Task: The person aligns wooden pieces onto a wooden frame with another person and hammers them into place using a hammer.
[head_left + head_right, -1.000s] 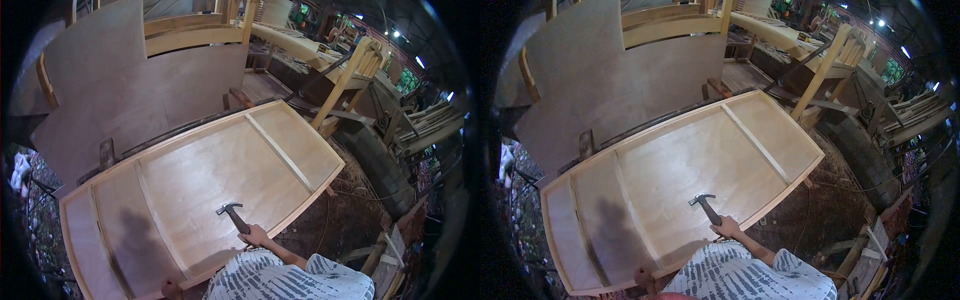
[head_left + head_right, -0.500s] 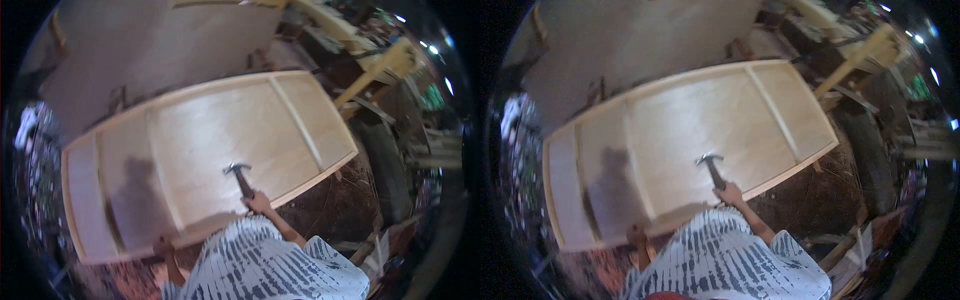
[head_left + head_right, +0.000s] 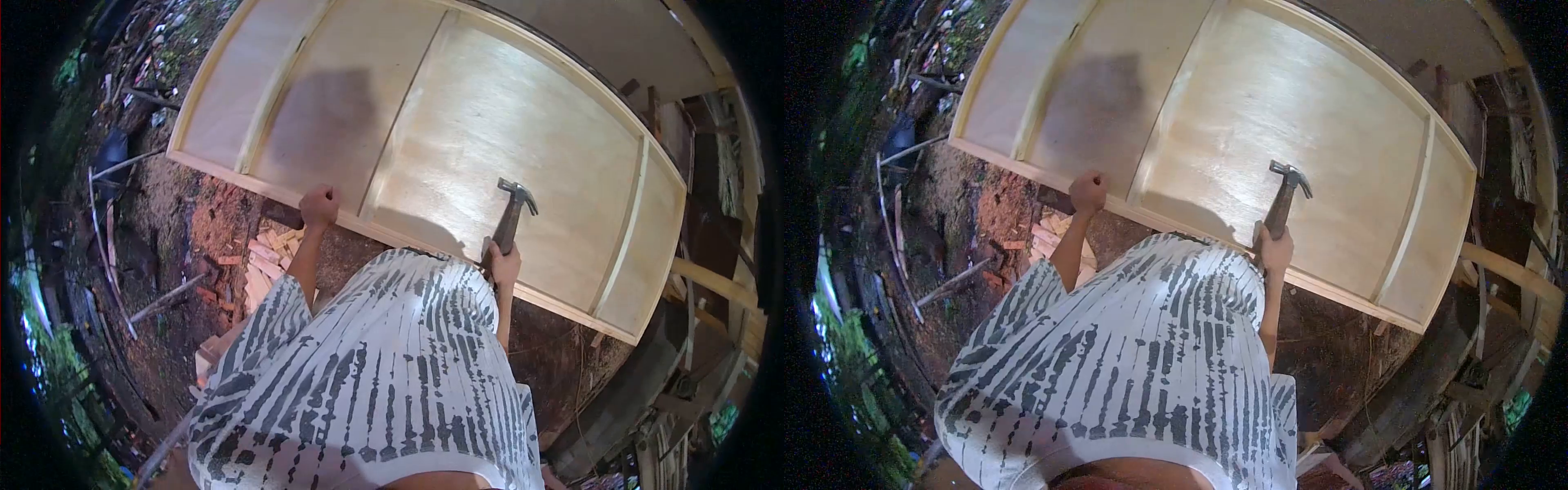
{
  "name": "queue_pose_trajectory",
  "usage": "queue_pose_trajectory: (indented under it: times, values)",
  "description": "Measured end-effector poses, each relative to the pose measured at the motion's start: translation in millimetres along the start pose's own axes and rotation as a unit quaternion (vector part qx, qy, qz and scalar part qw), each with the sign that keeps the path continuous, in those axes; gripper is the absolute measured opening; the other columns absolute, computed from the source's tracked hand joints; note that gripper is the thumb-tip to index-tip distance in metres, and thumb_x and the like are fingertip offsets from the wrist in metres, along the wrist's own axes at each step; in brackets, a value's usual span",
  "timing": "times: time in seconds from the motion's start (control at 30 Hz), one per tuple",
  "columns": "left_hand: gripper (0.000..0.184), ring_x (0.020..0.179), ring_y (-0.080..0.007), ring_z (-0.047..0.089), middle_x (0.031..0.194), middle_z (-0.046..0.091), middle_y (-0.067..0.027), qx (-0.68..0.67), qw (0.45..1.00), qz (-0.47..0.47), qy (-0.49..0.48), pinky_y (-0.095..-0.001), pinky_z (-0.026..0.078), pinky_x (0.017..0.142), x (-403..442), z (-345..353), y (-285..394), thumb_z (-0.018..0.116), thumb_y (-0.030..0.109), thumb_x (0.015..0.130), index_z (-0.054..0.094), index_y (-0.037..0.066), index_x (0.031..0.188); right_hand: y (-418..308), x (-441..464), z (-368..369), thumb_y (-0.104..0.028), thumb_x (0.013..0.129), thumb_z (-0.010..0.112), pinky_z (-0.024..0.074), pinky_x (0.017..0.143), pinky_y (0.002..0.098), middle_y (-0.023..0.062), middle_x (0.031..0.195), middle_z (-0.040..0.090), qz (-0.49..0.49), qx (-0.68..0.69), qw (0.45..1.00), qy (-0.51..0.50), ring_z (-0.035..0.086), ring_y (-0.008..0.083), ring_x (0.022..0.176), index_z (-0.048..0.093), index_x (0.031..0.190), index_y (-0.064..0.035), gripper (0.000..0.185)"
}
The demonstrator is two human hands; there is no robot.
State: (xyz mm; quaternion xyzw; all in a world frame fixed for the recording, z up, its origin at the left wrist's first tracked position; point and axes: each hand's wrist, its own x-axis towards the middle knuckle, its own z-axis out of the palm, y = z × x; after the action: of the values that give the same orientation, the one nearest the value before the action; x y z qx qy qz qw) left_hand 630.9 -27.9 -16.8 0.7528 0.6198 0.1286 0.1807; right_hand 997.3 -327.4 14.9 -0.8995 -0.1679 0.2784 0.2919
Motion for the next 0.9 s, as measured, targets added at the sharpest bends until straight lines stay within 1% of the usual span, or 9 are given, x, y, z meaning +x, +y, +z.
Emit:
queue_pose_trajectory:
  times: [0.1, 0.23, 0.33, 0.37, 0.47, 0.53, 0.63, 0.7, 0.9]
  values:
    - [0.029, 0.077, -0.039, 0.067, 0.079, 0.069, -0.0149, 0.021, 1.0, 0.003, -0.011, -0.051, 0.052, 0.069, 2, 7, -5, 0.062, 0.035, 0.088, 0.069, 0.009, 0.078, 6, 3, 3, -0.045, 0.083, 0.074, 0.0537, 0.084, 0.0454, 0.0239, 0.099, 0.074, -0.01, -0.005, 1.0, 0.013, 0.071, 0.0398, 0.097, 0.07, 0.109, -0.0004, 0.052]
    - [0.027, 0.079, -0.0386, 0.068, 0.081, 0.07, -0.0142, 0.009, 1.0, -0.011, -0.005, -0.0507, 0.052, 0.071, -3, 4, 1, 0.062, 0.034, 0.088, 0.07, 0.009, 0.08, 6, 4, -1, -0.044, 0.083, 0.074, 0.0537, 0.084, 0.0441, 0.0227, 0.101, 0.074, -0.002, -0.032, 0.999, -0.004, 0.071, 0.0383, 0.095, 0.07, 0.111, -0.0002, 0.052]
    - [0.026, 0.081, -0.0381, 0.068, 0.082, 0.071, -0.0131, 0.018, 1.0, -0.008, -0.015, -0.0502, 0.053, 0.073, 2, 4, -1, 0.063, 0.033, 0.088, 0.072, 0.01, 0.081, 7, 2, 3, -0.044, 0.084, 0.075, 0.0537, 0.085, 0.0433, 0.0223, 0.102, 0.074, 0.009, 0.006, 1.0, 0.01, 0.071, 0.0371, 0.096, 0.07, 0.112, 0.0003, 0.053]
    - [0.025, 0.081, -0.0378, 0.068, 0.083, 0.071, -0.0123, 0.02, 1.0, -0.005, -0.019, -0.0499, 0.053, 0.074, 2, 4, -3, 0.063, 0.033, 0.088, 0.072, 0.011, 0.081, 6, 2, 2, -0.044, 0.084, 0.076, 0.0535, 0.086, 0.0427, 0.0218, 0.103, 0.074, 0.0, 0.03, 1.0, -0.004, 0.072, 0.0353, 0.097, 0.07, 0.113, 0.0007, 0.053]
    - [0.025, 0.082, -0.0374, 0.068, 0.084, 0.072, -0.0112, 0.004, 1.0, -0.003, -0.02, -0.0495, 0.053, 0.076, 0, 0, -1, 0.064, 0.034, 0.088, 0.073, 0.012, 0.081, 4, 0, 1, -0.043, 0.084, 0.076, 0.0533, 0.087, 0.0426, 0.0212, 0.104, 0.074, -0.004, 0.026, 1.0, 0.003, 0.072, 0.0341, 0.097, 0.07, 0.113, 0.0006, 0.052]
    - [0.025, 0.083, -0.0371, 0.068, 0.084, 0.072, -0.0108, -0.014, 1.0, -0.006, -0.016, -0.0494, 0.054, 0.076, -1, -2, 1, 0.064, 0.035, 0.088, 0.073, 0.012, 0.082, 2, -1, 1, -0.042, 0.084, 0.076, 0.0534, 0.087, 0.0425, 0.0211, 0.104, 0.074, -0.011, 0.016, 1.0, -0.001, 0.072, 0.034, 0.097, 0.07, 0.114, 0.0004, 0.052]
    - [0.026, 0.085, -0.0369, 0.069, 0.087, 0.073, -0.0107, 0.028, 0.998, -0.034, -0.044, -0.0497, 0.054, 0.078, 2, -4, 1, 0.063, 0.037, 0.088, 0.075, 0.014, 0.085, -2, -4, 0, -0.041, 0.084, 0.076, 0.0534, 0.087, 0.0425, 0.0211, 0.105, 0.074, -0.005, 0.014, 1.0, -0.012, 0.072, 0.0346, 0.099, 0.069, 0.115, 0.0, 0.052]
    - [0.027, 0.088, -0.0368, 0.069, 0.09, 0.073, -0.0111, 0.042, 0.997, -0.025, -0.057, -0.0502, 0.054, 0.081, 4, -3, -2, 0.063, 0.038, 0.087, 0.076, 0.015, 0.089, -6, -6, 1, -0.041, 0.084, 0.076, 0.0535, 0.087, 0.0426, 0.0213, 0.106, 0.074, 0.005, 0.021, 1.0, -0.02, 0.072, 0.0352, 0.1, 0.069, 0.116, -0.0003, 0.052]
    - [0.027, 0.09, -0.0373, 0.07, 0.092, 0.074, -0.0121, 0.021, 0.998, -0.038, -0.041, -0.0515, 0.053, 0.082, 3, -9, 5, 0.062, 0.039, 0.087, 0.077, 0.016, 0.092, 3, 0, 4, -0.047, 0.084, 0.075, 0.0532, 0.09, 0.0454, 0.0213, 0.109, 0.074, 0.015, -0.037, 0.999, -0.011, 0.071, 0.037, 0.104, 0.068, 0.12, -0.0023, 0.058]
